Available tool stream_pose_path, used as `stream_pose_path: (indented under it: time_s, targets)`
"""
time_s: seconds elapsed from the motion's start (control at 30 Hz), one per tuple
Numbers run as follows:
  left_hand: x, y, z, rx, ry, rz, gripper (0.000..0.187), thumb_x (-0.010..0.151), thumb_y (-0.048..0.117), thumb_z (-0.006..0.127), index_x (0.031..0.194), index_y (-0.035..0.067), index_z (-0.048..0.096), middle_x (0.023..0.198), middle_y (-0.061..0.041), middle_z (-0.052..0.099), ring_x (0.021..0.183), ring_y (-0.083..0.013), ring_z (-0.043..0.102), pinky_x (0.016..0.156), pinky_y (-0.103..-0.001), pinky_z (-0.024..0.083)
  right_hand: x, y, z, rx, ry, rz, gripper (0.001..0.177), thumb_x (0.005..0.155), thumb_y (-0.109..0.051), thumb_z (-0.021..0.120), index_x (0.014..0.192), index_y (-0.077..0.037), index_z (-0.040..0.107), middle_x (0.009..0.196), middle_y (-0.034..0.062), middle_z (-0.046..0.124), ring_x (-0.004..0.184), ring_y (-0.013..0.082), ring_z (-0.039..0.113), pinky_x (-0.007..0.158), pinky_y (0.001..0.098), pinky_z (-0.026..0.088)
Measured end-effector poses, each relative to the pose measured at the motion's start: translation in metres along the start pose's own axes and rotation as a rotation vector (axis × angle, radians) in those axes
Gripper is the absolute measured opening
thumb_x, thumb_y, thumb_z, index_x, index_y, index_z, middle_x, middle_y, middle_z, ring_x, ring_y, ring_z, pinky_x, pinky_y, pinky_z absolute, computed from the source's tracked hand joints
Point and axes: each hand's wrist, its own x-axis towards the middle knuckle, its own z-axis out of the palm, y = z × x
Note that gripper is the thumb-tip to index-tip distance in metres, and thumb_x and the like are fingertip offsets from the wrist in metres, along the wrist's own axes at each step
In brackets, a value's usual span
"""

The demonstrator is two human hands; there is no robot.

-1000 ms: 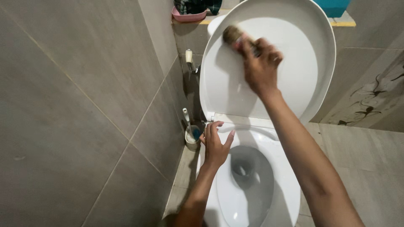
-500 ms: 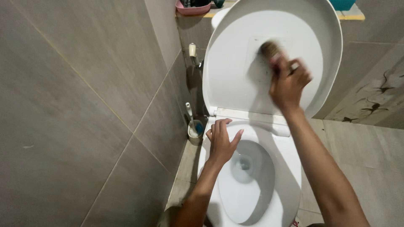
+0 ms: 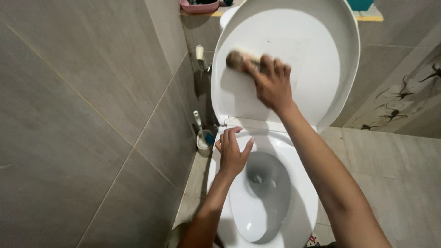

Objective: The person cleans the underside of a toilet lid and the upper rim using a handheld brush and water from a sprayer.

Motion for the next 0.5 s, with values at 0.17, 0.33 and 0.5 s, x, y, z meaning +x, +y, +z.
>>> stream_pose_path:
  time_s: [0.17,0.33,0.5]
  targets:
    - [-0.003,0.001,0.001,0.042,-0.032,-0.034,0.055,0.092,0.037,0.071,0.133,0.006,0.051,0.130,-0.012,0.054,0.125,-0.0282,0.047,0.103,-0.050,0.026,-0.035,-0.013,0.004,0.006,0.009,0.146,0.051,0.108,-0.014,0.058,0.159,-0.017,0.052,0.133,0.0163,0.044,0.116,0.0300,0.039,0.097,0.0429,0.028]
    - [-0.007,-0.002,-0.005,0.043,-0.008,0.001,0.053,0.095,0.039,0.069,0.133,0.005,0.051,0.131,-0.011,0.054,0.124,-0.0274,0.047,0.105,-0.049,0.027,0.003,0.007,0.043,0.083,0.130,0.605,0.068,0.110,-0.029,0.058,0.167,-0.012,0.026,0.138,0.0219,0.034,0.124,0.0332,0.032,0.103,0.0496,0.026]
    - [-0.003,-0.005,-0.009,0.028,-0.011,-0.036,0.056,0.096,0.040,0.068,0.135,0.004,0.051,0.132,-0.013,0.053,0.127,-0.0278,0.046,0.106,-0.049,0.025,0.066,-0.003,0.082,0.139,0.279,0.767,0.065,0.119,-0.038,0.049,0.168,-0.026,0.008,0.136,0.0138,0.037,0.124,0.0269,0.036,0.106,0.0467,0.028]
